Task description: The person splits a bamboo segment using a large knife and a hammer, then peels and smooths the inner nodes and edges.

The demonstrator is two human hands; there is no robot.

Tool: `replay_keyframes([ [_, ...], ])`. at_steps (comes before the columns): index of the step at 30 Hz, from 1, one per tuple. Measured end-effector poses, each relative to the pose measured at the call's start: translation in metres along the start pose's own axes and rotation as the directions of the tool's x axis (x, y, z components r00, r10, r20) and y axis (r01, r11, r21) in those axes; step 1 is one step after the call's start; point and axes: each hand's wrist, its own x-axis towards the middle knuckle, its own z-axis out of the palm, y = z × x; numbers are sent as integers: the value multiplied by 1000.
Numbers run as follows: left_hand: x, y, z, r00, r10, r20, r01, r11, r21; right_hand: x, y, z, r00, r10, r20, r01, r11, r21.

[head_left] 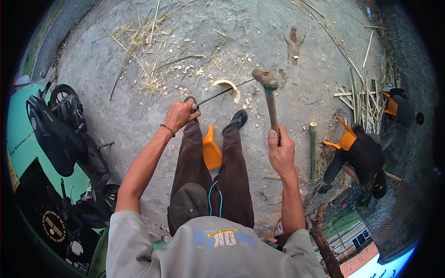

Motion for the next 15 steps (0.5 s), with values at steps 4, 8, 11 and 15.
replay_keyframes([
  [4, 14, 2, 3, 1000, 6, 21, -6, 1000, 30, 12, -55, -24, 870, -362, -334, 488, 724, 487],
  [8, 24, 10, -9, 1000, -4, 30, 3, 999, 46, 31, 37, 37, 911, -244, -333, 336, 908, 253],
  [11, 37, 12, 1, 999, 13, 32, -15, 998, 60, 61, 106, 67, 989, -49, -140, 41, 997, -62],
  [15, 25, -2, -15, 999, 16, 32, -19, 996, 88, 64, 23, 33, 991, 65, -116, -70, 997, -44],
])
